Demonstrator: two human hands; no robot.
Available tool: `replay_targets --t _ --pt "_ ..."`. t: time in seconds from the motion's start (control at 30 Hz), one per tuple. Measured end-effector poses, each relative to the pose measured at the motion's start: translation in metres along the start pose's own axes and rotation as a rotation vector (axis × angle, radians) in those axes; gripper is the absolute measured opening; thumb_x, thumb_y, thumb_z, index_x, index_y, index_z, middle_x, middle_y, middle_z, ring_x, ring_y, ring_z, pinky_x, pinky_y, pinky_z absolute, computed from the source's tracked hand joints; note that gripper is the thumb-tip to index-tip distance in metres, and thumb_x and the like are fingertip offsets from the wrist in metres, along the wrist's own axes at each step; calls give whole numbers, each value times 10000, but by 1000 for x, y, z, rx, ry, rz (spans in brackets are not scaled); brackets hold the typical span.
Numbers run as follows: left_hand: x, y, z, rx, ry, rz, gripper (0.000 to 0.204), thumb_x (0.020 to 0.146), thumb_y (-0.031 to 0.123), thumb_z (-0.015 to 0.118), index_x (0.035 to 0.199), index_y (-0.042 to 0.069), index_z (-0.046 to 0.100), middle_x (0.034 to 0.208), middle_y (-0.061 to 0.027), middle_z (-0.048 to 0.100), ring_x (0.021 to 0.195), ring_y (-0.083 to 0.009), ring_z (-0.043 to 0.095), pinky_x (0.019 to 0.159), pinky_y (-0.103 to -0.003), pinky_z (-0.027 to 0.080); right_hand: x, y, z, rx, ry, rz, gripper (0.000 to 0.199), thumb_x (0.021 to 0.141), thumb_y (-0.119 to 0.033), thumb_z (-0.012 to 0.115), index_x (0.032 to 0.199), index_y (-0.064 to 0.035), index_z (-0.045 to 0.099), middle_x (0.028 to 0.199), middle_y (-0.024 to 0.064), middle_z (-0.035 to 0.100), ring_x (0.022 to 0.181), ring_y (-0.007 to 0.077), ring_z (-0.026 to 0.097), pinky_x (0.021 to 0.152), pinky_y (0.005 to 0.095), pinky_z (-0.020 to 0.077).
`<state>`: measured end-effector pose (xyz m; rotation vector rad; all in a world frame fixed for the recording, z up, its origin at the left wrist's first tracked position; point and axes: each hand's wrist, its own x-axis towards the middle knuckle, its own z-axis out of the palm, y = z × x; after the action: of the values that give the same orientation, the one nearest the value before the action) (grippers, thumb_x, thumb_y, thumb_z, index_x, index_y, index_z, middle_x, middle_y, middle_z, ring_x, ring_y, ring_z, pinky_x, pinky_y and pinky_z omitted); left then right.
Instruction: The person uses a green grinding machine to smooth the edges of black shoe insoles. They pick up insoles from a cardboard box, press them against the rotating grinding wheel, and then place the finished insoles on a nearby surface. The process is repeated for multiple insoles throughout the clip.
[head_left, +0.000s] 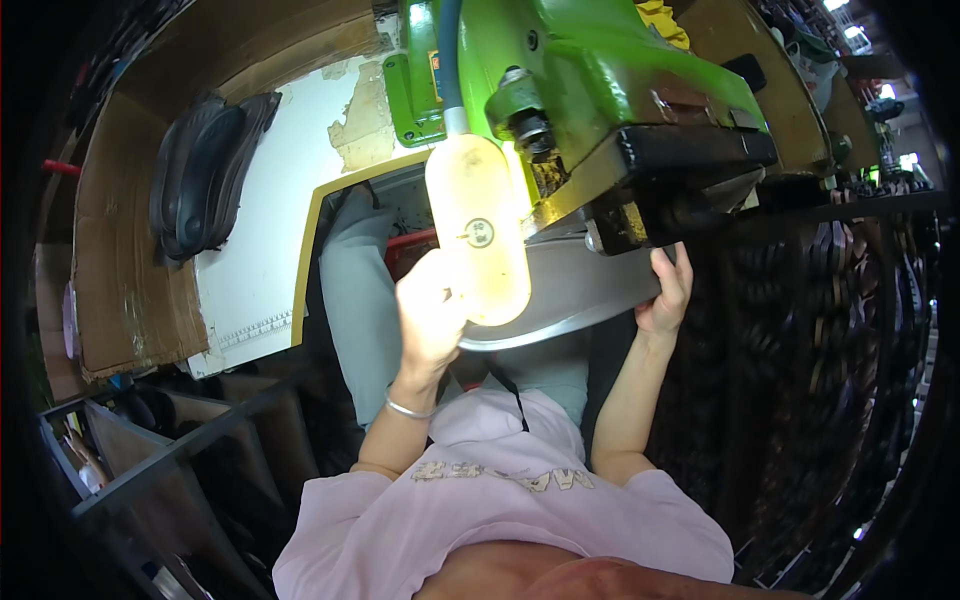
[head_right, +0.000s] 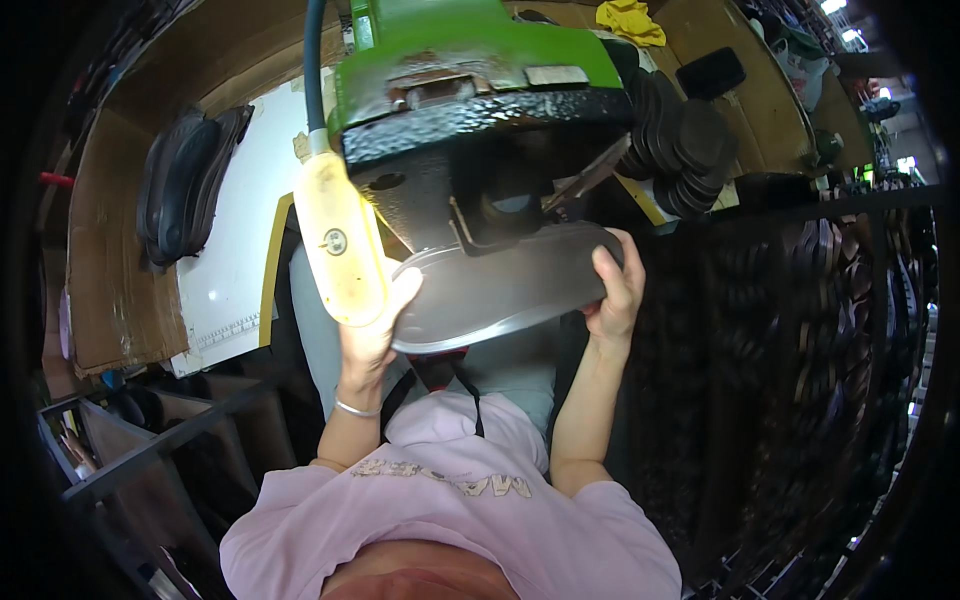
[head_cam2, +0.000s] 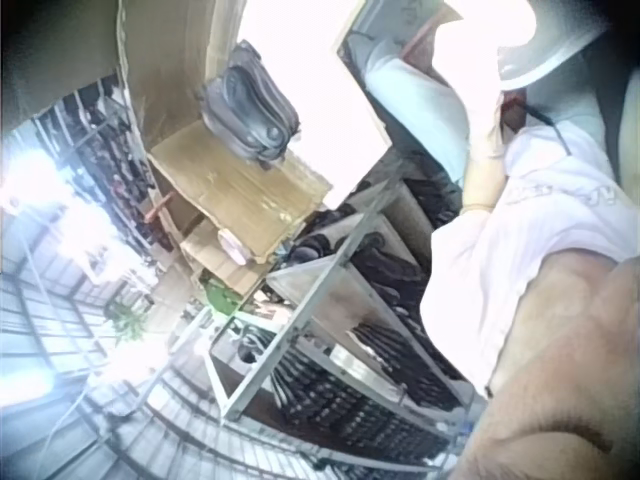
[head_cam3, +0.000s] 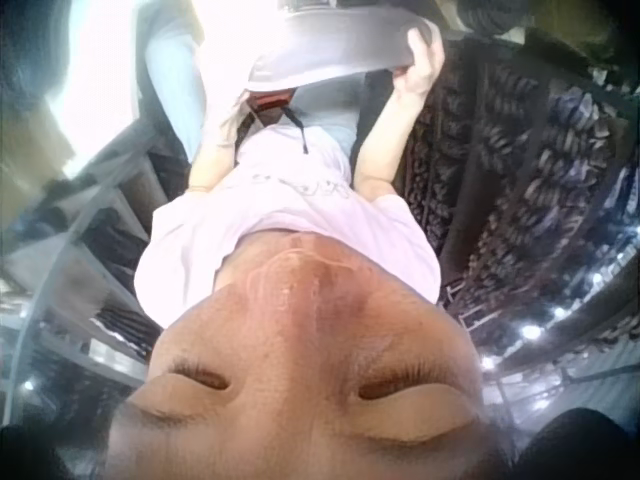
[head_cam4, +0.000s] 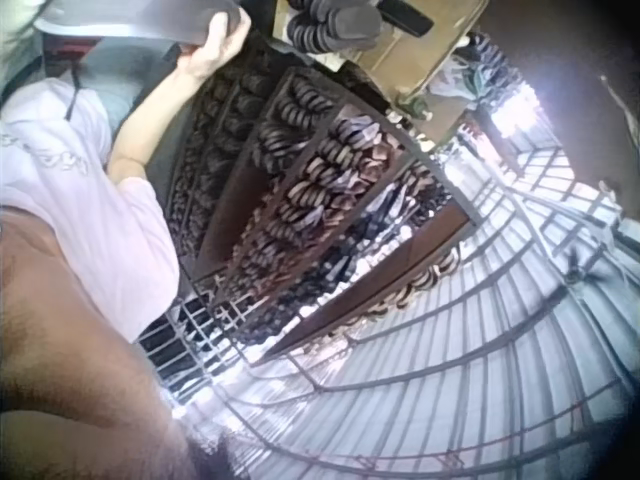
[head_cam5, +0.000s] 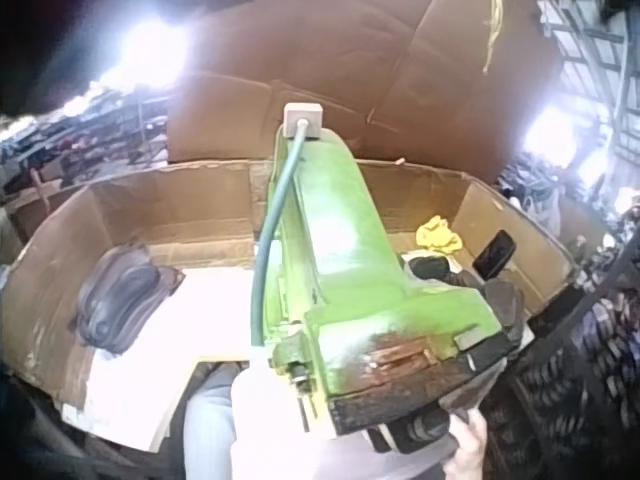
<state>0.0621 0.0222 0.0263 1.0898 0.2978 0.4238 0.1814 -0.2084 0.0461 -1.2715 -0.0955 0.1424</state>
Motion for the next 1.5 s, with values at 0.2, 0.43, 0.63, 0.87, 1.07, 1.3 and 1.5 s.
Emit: replay_targets --t 0.2,0.43,0.63,0.87,1.07,1.3,1.5 --pt "-4 32 -30 13 125 -91 109 821 -31 661 917 -41 611 811 -59 651 706 -84 603 660 -209 477 4 21 29 24 -196 109 218 872 -120 577 1053 -4 540 731 2 566 465 15 421 370 157 287" --pt "-10 35 -91 166 115 -76 77 858 16 627 916 -26 598 805 -45 633 690 -59 557 646 -182 432 -17 35 62 -63 -262 114 314 870 -128 589 1157 -12 537 972 19 574 704 30 512 456 144 388" --pt "-43 33 -121 98 131 -150 129 859 39 638 820 35 514 774 -21 602 630 -30 496 581 -168 387 -24 25 97 -147 -298 85 237 835 -91 669 986 40 542 774 58 615 479 29 498 361 151 373" --pt "-106 -21 -84 191 -25 -365 158 823 21 702 865 15 549 842 -35 626 698 -28 532 597 -171 426 -13 29 114 -11 -253 -45 252 727 -15 777 862 79 586 757 95 659 556 74 584 466 178 443" --pt "-86 -57 -17 887 -30 133 421 748 49 746 1119 -29 563 998 -166 610 809 -215 586 676 -319 478 -5 2 45 -572 -148 -297 200 804 -99 740 831 23 585 725 9 623 572 17 506 440 183 371" --pt "-52 -69 112 156 -571 -219 490 830 66 675 1251 -20 438 1178 -171 527 1071 -212 527 857 -307 468 -36 -15 -44 -59 601 -312 292 953 -204 558 1121 9 452 949 93 608 649 99 578 475 206 469" --pt "17 -98 211 -52 -304 26 489 886 7 579 1324 -4 361 1213 -106 533 1099 -179 522 957 -302 410 -26 15 -57 -182 402 -323 330 950 -172 566 1202 24 481 1144 107 594 971 126 583 810 274 478"
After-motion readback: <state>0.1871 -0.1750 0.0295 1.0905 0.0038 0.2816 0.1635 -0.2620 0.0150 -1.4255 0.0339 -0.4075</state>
